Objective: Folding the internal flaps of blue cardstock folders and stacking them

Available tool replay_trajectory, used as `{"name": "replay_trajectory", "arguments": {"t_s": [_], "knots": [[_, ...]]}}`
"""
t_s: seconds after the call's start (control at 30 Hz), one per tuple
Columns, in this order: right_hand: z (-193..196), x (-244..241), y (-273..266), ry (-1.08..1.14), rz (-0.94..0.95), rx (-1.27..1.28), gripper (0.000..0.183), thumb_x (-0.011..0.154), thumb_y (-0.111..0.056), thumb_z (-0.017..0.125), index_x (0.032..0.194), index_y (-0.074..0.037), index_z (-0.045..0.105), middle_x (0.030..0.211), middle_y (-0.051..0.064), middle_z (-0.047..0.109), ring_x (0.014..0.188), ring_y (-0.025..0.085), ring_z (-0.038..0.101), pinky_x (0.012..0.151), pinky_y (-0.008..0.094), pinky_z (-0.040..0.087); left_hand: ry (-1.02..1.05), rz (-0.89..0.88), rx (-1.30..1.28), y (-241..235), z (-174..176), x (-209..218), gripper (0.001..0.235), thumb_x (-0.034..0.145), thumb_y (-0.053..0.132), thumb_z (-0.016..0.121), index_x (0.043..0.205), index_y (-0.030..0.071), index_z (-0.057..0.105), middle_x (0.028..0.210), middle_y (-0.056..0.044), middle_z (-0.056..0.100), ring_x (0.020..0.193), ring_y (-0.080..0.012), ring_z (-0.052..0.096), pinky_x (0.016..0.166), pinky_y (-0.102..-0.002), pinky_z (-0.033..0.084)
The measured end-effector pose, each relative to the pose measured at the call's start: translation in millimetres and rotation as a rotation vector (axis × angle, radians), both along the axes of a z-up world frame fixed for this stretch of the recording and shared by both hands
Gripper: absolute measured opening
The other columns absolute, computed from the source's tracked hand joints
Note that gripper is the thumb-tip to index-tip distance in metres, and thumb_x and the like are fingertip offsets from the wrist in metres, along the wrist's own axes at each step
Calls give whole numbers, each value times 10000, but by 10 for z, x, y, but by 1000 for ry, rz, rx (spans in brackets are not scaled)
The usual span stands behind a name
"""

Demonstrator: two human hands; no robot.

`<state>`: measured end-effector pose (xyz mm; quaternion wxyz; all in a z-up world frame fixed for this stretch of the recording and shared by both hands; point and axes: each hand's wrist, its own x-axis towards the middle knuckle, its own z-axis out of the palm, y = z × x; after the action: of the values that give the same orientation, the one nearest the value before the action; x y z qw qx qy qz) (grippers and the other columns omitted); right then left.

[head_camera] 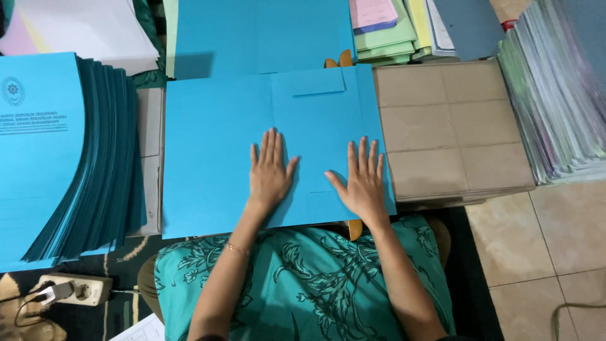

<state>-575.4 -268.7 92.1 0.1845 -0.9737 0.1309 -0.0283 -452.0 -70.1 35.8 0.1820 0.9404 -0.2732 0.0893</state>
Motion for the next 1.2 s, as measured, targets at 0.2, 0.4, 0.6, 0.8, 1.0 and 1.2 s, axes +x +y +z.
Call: {"name": "replay_trajectory", "arguments": {"t_s": [0.2, 0.4, 0.6, 0.8, 1.0, 1.2], "knots": [[-28, -12, -7, -38, 11, -9, 916, 1019, -670, 441, 1606, 20, 302, 1664, 336, 164, 1542, 516, 84, 1212, 652, 35, -11, 25, 30, -362, -213, 988, 725, 1078, 577, 344, 1609, 82, 340, 1683, -106, 301, 1569, -250, 239, 1270, -566, 139], [-1, -7, 24, -60, 14, -30, 900, 1025, -648, 464, 1600, 26, 307, 1655, 347, 169, 1538, 521, 81, 1206, 656, 39, 28, 74, 37, -600, -199, 1277, 751, 1081, 604, 280, 1639, 102, 255, 1719, -83, 187, 1594, -241, 147, 1289, -563, 88], [25, -21, 20, 7, 10, -20, 917, 1014, -680, 439, 1611, -1, 287, 1670, 321, 147, 1545, 510, 64, 1197, 675, 47, 55, 57, 43, -505, -178, 1047, 816, 1054, 664, 267, 1624, 81, 285, 1709, -107, 221, 1588, -248, 177, 1282, -569, 81], [161, -128, 26, 180, 18, -121, 863, 1027, -670, 404, 1608, -42, 291, 1649, 305, 206, 1520, 512, 188, 1110, 759, 245, 37, 31, 36, -353, -77, 630, 820, 1044, 668, 312, 1614, 80, 293, 1698, -118, 250, 1580, -259, 197, 1275, -578, 92], [268, 341, 5, 283, 109, -52, 877, 997, -730, 361, 1583, -77, 355, 1635, 249, 245, 1531, 471, 223, 1148, 733, 240, 123, 8, 86, -259, 9, 473, 849, 1036, 705, 246, 1635, 104, 235, 1716, -86, 175, 1590, -230, 124, 1281, -565, 60], [-91, 922, 145, 7, 180, -126, 799, 1032, -625, 452, 1601, -72, 349, 1645, 261, 266, 1541, 482, 174, 1186, 724, 140, 124, 15, 51, -244, 67, 429, 795, 1052, 641, 271, 1621, 87, 271, 1708, -111, 210, 1586, -255, 158, 1278, -581, 74]]}}
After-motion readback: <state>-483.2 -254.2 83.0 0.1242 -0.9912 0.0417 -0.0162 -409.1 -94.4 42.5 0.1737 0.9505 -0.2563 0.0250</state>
